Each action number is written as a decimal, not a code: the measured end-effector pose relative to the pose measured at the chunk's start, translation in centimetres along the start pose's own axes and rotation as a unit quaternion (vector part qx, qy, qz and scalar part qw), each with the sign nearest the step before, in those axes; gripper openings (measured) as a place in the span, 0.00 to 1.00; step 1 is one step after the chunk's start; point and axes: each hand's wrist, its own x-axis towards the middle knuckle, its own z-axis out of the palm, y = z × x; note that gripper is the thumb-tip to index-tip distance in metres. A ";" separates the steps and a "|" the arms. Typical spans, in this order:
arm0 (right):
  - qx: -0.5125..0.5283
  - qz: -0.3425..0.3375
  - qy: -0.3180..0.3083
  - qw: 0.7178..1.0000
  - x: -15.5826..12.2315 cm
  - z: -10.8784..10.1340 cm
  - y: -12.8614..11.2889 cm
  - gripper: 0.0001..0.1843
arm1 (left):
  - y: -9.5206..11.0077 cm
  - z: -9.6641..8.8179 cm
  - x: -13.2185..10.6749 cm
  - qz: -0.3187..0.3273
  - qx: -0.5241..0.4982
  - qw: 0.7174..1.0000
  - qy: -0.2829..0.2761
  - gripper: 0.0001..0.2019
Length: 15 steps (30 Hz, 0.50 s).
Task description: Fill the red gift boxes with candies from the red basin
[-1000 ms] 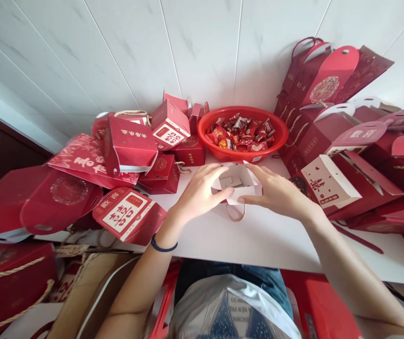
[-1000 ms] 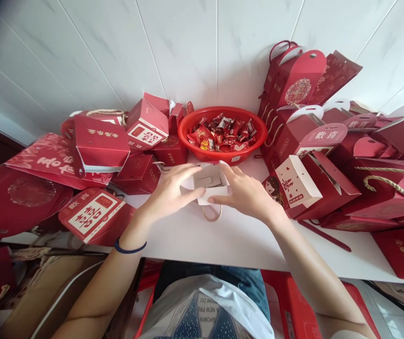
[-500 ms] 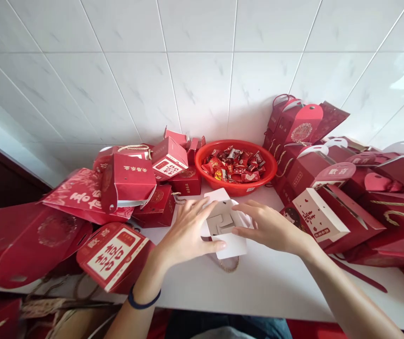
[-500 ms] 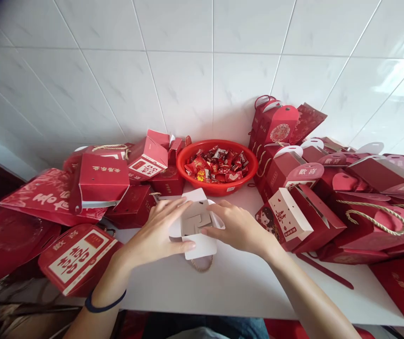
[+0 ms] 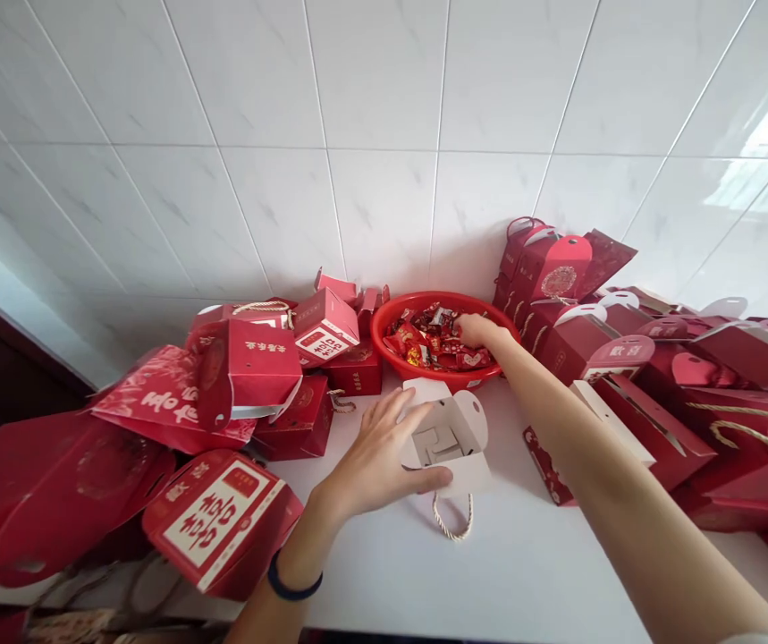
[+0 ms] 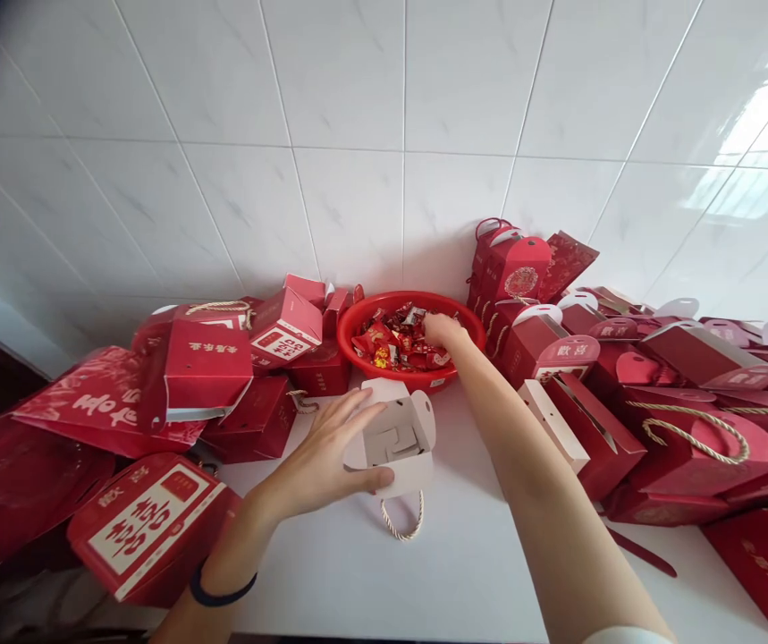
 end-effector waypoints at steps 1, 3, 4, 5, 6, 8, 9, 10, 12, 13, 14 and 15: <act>-0.010 0.003 -0.025 1.000 0.6 0.6 0.3 0.14 | 0.1 -0.2 0.1 0.004 0.001 1.000 -0.002 0.47; -0.023 0.007 -0.052 0.998 1.4 1.9 0.8 0.17 | 0.1 -0.6 0.4 0.022 0.003 1.000 0.005 0.46; -0.026 0.007 -0.057 0.998 1.7 2.4 1.1 0.18 | 0.0 -0.8 0.6 0.033 0.004 0.999 0.011 0.45; -0.025 0.005 -0.059 0.998 2.0 2.9 1.4 0.18 | -0.1 -0.9 0.9 0.044 0.003 0.999 0.017 0.44; -0.021 0.002 -0.059 0.998 2.2 3.3 1.6 0.18 | -0.2 -1.0 1.3 0.055 -0.001 0.998 0.021 0.42; -0.003 -0.007 -0.058 0.998 2.8 3.8 2.1 0.18 | -0.7 -1.0 2.0 0.078 -0.024 0.996 0.027 0.38; 0.011 -0.011 -0.057 0.998 3.1 4.0 2.2 0.17 | -1.0 -1.0 2.4 0.086 -0.043 0.995 0.028 0.35; 0.024 -0.013 -0.053 0.998 3.4 4.0 2.4 0.17 | -1.3 -0.9 2.6 0.092 -0.066 0.993 0.029 0.32; 0.050 -0.015 -0.039 0.998 3.9 3.9 2.6 0.18 | -1.9 -0.6 3.0 0.098 -0.119 0.987 0.036 0.28; 0.061 -0.015 -0.029 0.998 4.1 3.8 2.7 0.18 | -2.2 -0.4 3.0 0.100 -0.144 0.984 0.042 0.26; 0.069 -0.013 -0.020 0.997 4.3 3.7 2.7 0.19 | -2.4 -0.2 3.0 0.103 -0.166 0.980 0.048 0.25; 0.073 -0.012 -0.012 0.997 4.6 3.6 2.7 0.19 | -2.5 0.0 2.9 0.108 -0.185 0.975 0.057 0.24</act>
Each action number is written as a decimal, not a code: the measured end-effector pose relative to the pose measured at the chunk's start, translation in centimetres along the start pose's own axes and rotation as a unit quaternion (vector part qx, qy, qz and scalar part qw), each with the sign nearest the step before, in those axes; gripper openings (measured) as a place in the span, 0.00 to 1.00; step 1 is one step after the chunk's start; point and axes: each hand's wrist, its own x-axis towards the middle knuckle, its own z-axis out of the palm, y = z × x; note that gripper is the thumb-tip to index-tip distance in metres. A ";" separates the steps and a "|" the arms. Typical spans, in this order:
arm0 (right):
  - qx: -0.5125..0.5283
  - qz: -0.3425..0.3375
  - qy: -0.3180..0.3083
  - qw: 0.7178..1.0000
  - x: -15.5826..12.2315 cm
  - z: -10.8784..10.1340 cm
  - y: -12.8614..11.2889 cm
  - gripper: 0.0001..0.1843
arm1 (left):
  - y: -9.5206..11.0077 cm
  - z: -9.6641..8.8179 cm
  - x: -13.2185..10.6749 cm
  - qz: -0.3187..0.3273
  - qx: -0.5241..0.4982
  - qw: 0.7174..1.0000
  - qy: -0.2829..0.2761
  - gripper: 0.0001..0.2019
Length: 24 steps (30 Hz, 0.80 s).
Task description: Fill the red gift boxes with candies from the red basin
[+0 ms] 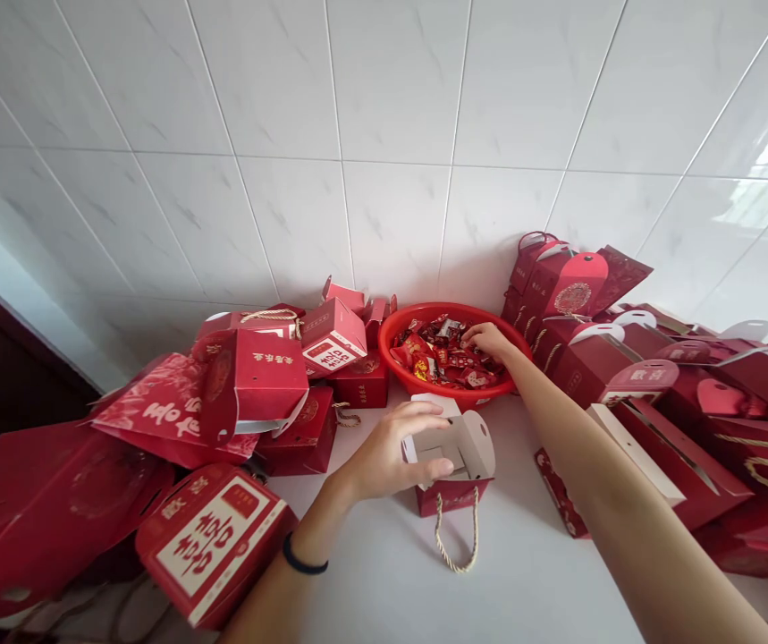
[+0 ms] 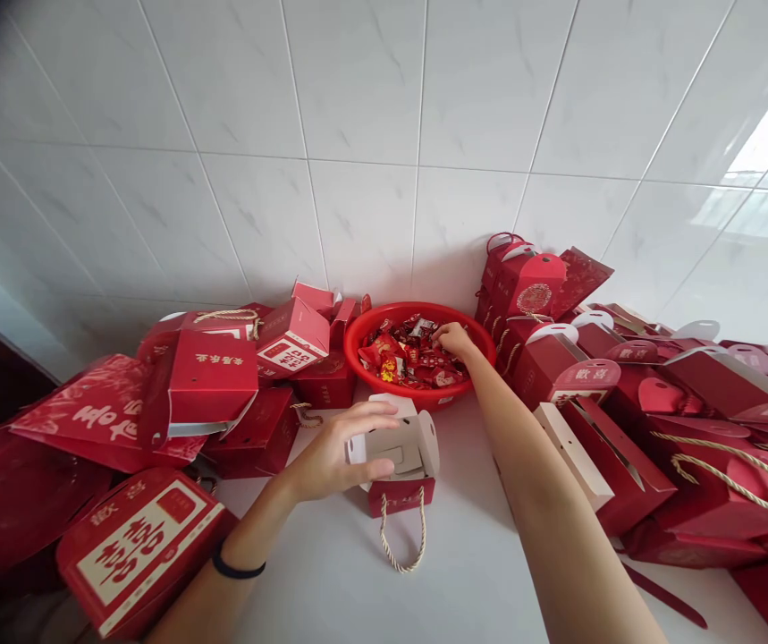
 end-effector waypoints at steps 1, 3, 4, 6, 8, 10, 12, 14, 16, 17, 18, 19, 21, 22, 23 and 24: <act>0.002 0.001 0.005 1.000 0.2 -0.1 0.0 0.19 | -0.1 0.1 -0.2 0.005 -0.015 1.000 0.010 0.23; -0.004 0.006 0.005 1.000 0.7 -0.3 -0.2 0.19 | -0.2 0.2 -0.5 0.013 -0.036 0.999 0.028 0.21; -0.012 0.010 0.001 1.000 0.9 -0.4 -0.3 0.19 | -0.2 0.3 -0.6 0.015 -0.043 0.998 0.037 0.20; -0.036 0.019 -0.008 0.999 1.3 -0.4 -0.5 0.18 | -0.2 0.3 -0.7 0.018 -0.049 0.997 0.051 0.19; -0.069 0.028 -0.018 0.997 1.5 -0.3 -0.6 0.17 | -0.2 0.3 -0.8 0.020 -0.049 0.997 0.058 0.17; -0.102 0.035 -0.029 0.994 1.5 -0.2 -0.8 0.16 | -0.3 0.3 -0.8 0.026 -0.046 0.997 0.061 0.16; -0.127 0.035 -0.042 0.990 1.5 0.1 -0.9 0.18 | -0.2 0.3 -0.8 0.031 -0.042 0.997 0.061 0.15; -0.137 0.029 -0.050 0.989 1.5 0.3 -0.9 0.25 | -0.2 0.3 -0.7 0.034 -0.037 0.997 0.057 0.15; -0.134 0.021 -0.052 0.989 1.5 0.6 -0.8 0.30 | -0.1 0.3 -0.7 0.035 -0.033 0.997 0.053 0.15; -0.128 0.018 -0.051 0.990 1.5 0.7 -0.7 0.31 | 0.0 0.3 -0.7 0.035 -0.031 0.998 0.053 0.16; -0.121 0.016 -0.051 0.991 1.5 0.7 -0.5 0.29 | 0.0 0.3 -0.7 0.033 -0.031 0.998 0.053 0.16; -0.111 0.015 -0.049 0.992 1.5 0.8 -0.4 0.26 | 0.1 0.3 -0.7 0.031 -0.031 0.998 0.053 0.16; -0.084 0.011 -0.045 0.995 1.6 0.8 -0.2 0.21 | 0.1 0.3 -0.8 0.030 -0.031 0.997 0.056 0.16; -0.067 0.009 -0.042 0.997 1.6 0.8 -0.1 0.20 | 0.1 0.3 -0.8 0.031 -0.030 0.997 0.058 0.16; -0.048 0.007 -0.040 0.998 1.6 0.8 -0.1 0.19 | 0.1 0.3 -0.8 0.032 -0.028 0.997 0.059 0.16; -0.024 0.004 -0.037 0.999 1.6 0.8 0.0 0.18 | 0.1 0.3 -0.8 0.035 -0.025 0.997 0.060 0.16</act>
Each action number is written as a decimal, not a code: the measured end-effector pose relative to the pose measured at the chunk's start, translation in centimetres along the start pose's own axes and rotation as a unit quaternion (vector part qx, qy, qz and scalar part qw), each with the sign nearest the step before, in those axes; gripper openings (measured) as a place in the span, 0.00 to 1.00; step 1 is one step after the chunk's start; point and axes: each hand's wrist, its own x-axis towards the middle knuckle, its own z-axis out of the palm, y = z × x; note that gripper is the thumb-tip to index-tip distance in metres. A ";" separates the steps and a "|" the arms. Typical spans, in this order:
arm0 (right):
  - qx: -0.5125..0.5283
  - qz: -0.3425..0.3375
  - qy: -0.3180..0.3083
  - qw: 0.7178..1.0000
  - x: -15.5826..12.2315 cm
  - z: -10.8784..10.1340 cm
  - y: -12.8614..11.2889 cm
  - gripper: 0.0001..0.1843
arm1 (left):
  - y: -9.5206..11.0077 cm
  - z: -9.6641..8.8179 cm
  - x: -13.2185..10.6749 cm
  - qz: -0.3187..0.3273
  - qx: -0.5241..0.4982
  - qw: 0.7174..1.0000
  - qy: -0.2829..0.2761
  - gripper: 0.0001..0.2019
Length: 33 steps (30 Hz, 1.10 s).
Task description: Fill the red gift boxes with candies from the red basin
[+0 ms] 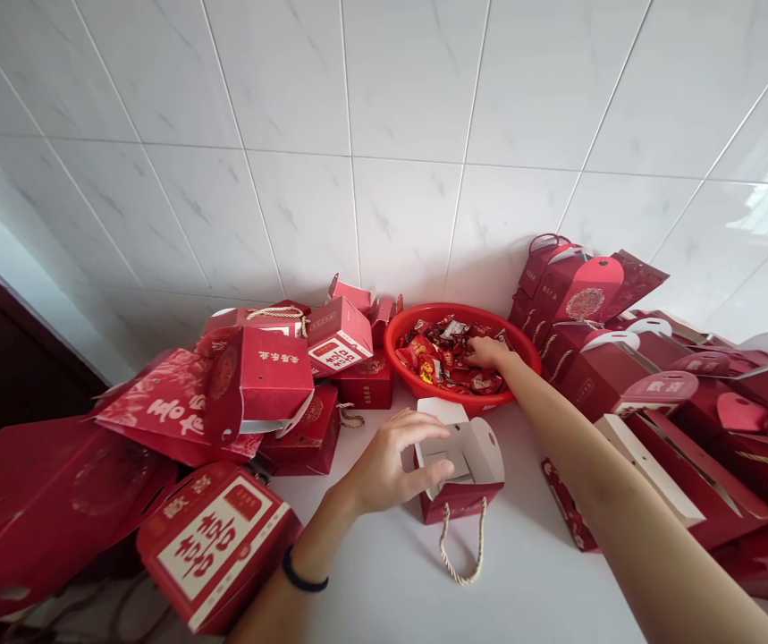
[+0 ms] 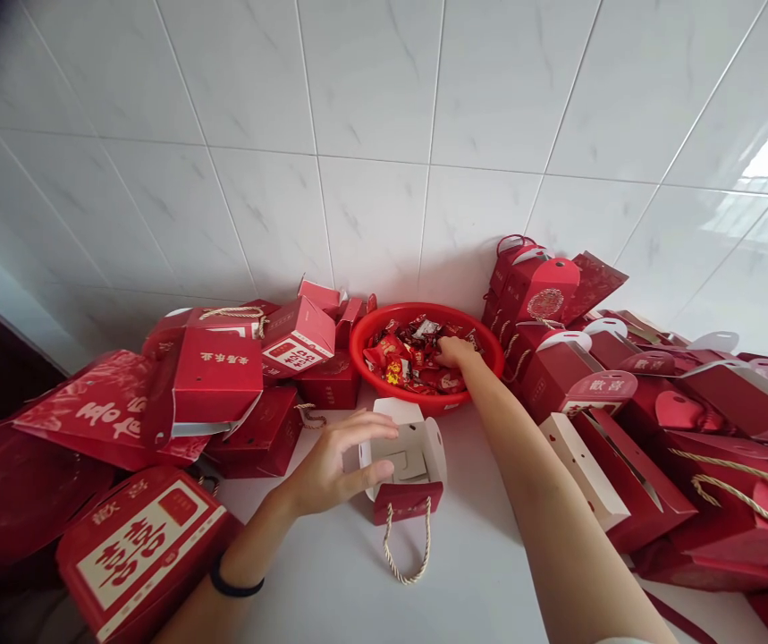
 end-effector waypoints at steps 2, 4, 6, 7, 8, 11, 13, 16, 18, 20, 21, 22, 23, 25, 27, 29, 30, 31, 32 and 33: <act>0.058 -0.007 0.005 0.998 -0.1 -0.1 0.1 0.16 | -0.1 0.0 0.0 0.004 0.003 1.000 0.001 0.16; 0.132 -0.012 0.012 0.991 -0.2 -0.1 0.2 0.14 | -0.2 0.1 -0.1 0.009 0.002 1.000 0.003 0.15; 0.217 -0.013 0.022 0.976 -0.4 -0.2 0.3 0.13 | -0.2 0.1 -0.1 0.015 -0.001 1.000 0.005 0.15; 0.260 -0.011 0.025 0.965 -0.5 -0.2 0.4 0.13 | -0.2 0.2 -0.1 0.018 -0.002 1.000 0.007 0.15; 0.303 -0.010 0.027 0.953 -0.6 -0.3 0.4 0.13 | -0.3 0.2 -0.1 0.021 -0.003 1.000 0.007 0.14; 0.417 -0.003 0.027 0.908 -0.6 -0.9 0.5 0.12 | -0.3 0.3 -0.1 0.024 -0.003 1.000 0.006 0.14; 0.473 0.003 0.026 0.881 -0.5 -1.5 0.6 0.12 | -0.3 0.4 -0.1 0.026 -0.004 1.000 0.005 0.13; 0.527 0.018 0.025 0.849 -0.3 -2.2 1.1 0.13 | -0.4 0.4 0.0 0.028 -0.004 1.000 0.005 0.13; 0.552 0.029 0.024 0.833 -0.2 -2.5 1.4 0.14 | -0.4 0.4 0.0 0.029 -0.004 1.000 0.004 0.13; 0.571 0.040 0.023 0.819 -0.3 -2.6 1.6 0.15 | -0.4 0.3 0.0 0.028 -0.005 1.000 0.002 0.13; 0.579 0.045 0.023 0.814 -0.3 -2.5 1.6 0.14 | -0.4 0.3 0.0 0.027 -0.006 1.000 0.002 0.13; 0.586 0.050 0.022 0.809 -0.4 -2.5 1.7 0.14 | -0.4 0.3 0.0 0.027 -0.007 1.000 0.002 0.13; 0.590 0.054 0.021 0.805 -0.5 -2.5 1.7 0.13 | -0.4 0.3 0.0 0.027 -0.008 1.000 0.003 0.13; 0.595 0.056 0.016 0.801 -0.7 -2.5 1.6 0.12 | -0.4 0.3 0.0 0.028 -0.010 1.000 0.002 0.13; 0.593 0.052 0.006 0.803 -1.0 -2.5 1.4 0.11 | -0.4 0.3 0.0 0.027 -0.010 1.000 0.001 0.13; 0.585 0.042 -0.006 0.810 -1.1 -2.4 1.4 0.12 | -0.4 0.4 0.0 0.027 -0.008 1.000 0.000 0.13; 0.578 0.034 -0.013 0.815 -1.2 -2.3 1.4 0.13 | -0.4 0.3 0.0 0.026 -0.006 1.000 0.000 0.13; 0.569 0.025 -0.021 0.821 -1.3 -2.3 1.4 0.14 | -0.4 0.3 0.0 0.026 -0.003 1.000 0.000 0.13; 0.558 0.014 -0.032 0.829 -1.4 -2.2 1.4 0.15 | -0.3 0.3 0.0 0.026 0.000 1.000 0.000 0.13; 0.544 0.002 -0.047 0.838 -1.5 -2.1 1.4 0.16 | -0.3 0.3 0.0 0.026 0.003 1.000 -0.001 0.13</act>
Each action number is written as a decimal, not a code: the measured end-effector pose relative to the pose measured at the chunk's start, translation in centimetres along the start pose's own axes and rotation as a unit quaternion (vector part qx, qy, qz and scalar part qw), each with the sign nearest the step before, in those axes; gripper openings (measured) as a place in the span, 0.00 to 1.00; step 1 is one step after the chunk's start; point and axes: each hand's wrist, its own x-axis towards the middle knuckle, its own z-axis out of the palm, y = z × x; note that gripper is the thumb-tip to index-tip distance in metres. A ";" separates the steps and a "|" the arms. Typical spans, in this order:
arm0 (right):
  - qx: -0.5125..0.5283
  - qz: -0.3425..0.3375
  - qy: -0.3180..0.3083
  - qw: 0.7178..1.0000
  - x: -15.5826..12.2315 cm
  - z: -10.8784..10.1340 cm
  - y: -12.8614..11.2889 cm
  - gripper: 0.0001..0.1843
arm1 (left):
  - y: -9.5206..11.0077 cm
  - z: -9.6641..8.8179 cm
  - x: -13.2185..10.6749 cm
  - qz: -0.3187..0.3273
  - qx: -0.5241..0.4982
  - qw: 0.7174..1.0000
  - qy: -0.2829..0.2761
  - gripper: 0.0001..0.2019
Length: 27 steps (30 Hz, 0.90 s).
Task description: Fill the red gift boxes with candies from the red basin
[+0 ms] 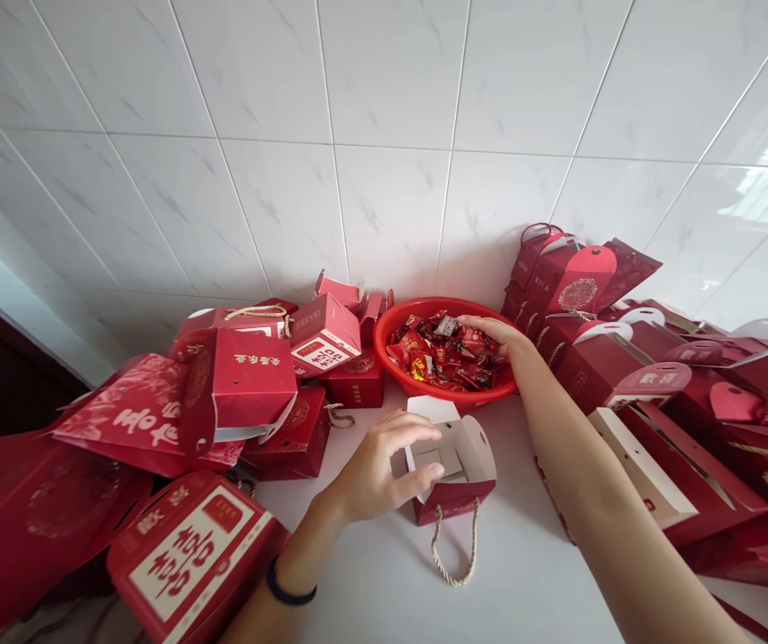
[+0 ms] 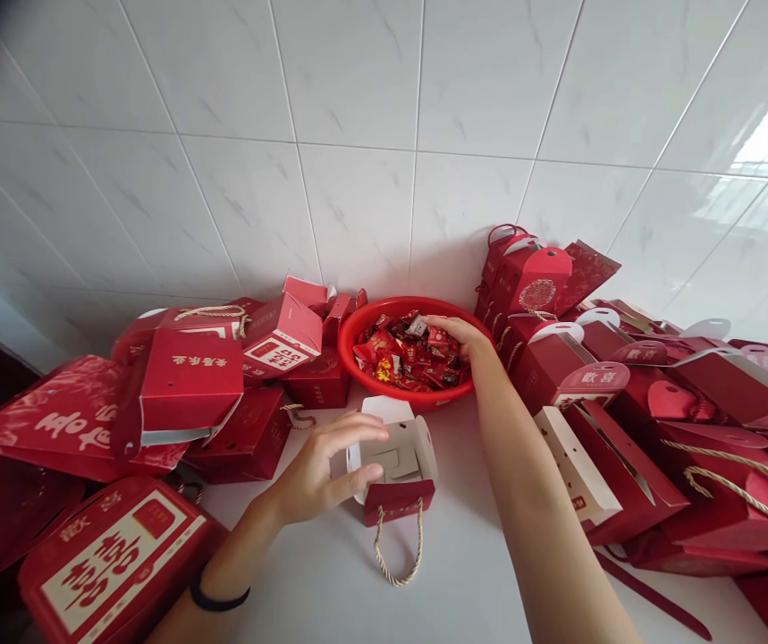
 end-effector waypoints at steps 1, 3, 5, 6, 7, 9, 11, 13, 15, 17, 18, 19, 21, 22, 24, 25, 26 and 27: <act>-0.022 0.001 -0.024 0.999 -0.1 0.0 0.0 0.17 | 0.0 0.0 0.0 0.001 0.003 1.000 -0.001 0.13; -0.078 0.011 -0.089 0.993 -0.4 0.3 0.0 0.16 | 0.1 -0.1 0.0 0.005 0.008 1.000 -0.002 0.13; -0.147 0.028 -0.164 0.975 -0.6 0.7 -0.2 0.16 | 0.1 -0.1 0.0 0.006 0.010 1.000 -0.003 0.13; -0.181 0.036 -0.196 0.963 -0.6 1.0 -0.3 0.16 | 0.1 -0.1 0.0 0.006 0.009 1.000 -0.004 0.13; -0.215 0.041 -0.219 0.951 -0.4 1.3 -0.3 0.16 | 0.1 -0.1 0.0 0.004 0.008 1.000 -0.005 0.13; -0.275 0.038 -0.229 0.933 0.2 1.7 -0.1 0.16 | 0.1 0.0 0.0 0.000 0.006 1.000 -0.007 0.13; -0.324 0.016 -0.194 0.926 1.1 1.8 0.4 0.14 | 0.0 0.0 0.0 -0.004 0.006 1.000 -0.007 0.13; -0.359 -0.016 -0.132 0.924 1.9 1.5 1.1 0.11 | -0.1 0.0 0.0 -0.006 0.007 1.000 -0.007 0.13; -0.383 -0.045 -0.076 0.920 2.3 1.1 1.6 0.10 | -0.1 0.0 0.1 -0.006 0.007 1.000 -0.007 0.13; -0.397 -0.064 -0.059 0.913 2.3 0.7 1.8 0.10 | -0.1 0.0 0.1 -0.007 0.009 1.000 -0.008 0.13; -0.404 -0.069 -0.070 0.910 2.1 0.7 1.8 0.10 | -0.1 0.0 0.1 -0.008 0.011 1.000 -0.009 0.12; -0.410 -0.069 -0.089 0.905 2.0 0.8 1.7 0.11 | -0.1 0.0 0.1 -0.009 0.014 1.000 -0.010 0.12; -0.430 -0.054 -0.136 0.891 1.8 1.3 1.6 0.14 | 0.0 0.0 0.0 -0.011 0.017 1.000 -0.013 0.12; -0.444 -0.042 -0.156 0.881 1.7 1.7 1.6 0.16 | 0.0 0.0 0.0 -0.012 0.018 1.000 -0.014 0.12; -0.475 -0.016 -0.176 0.862 1.8 2.5 1.6 0.20 | 0.1 0.0 0.1 -0.012 0.018 1.000 -0.014 0.12; -0.489 -0.007 -0.179 0.854 1.9 2.9 1.6 0.21 | 0.0 0.0 0.1 -0.011 0.018 1.000 -0.013 0.12; -0.501 0.000 -0.180 0.847 1.9 3.1 1.5 0.22 | 0.0 0.0 0.1 -0.011 0.017 1.000 -0.013 0.12; -0.511 0.004 -0.180 0.841 1.9 3.3 1.4 0.23 | 0.0 0.0 0.1 -0.010 0.016 1.000 -0.013 0.12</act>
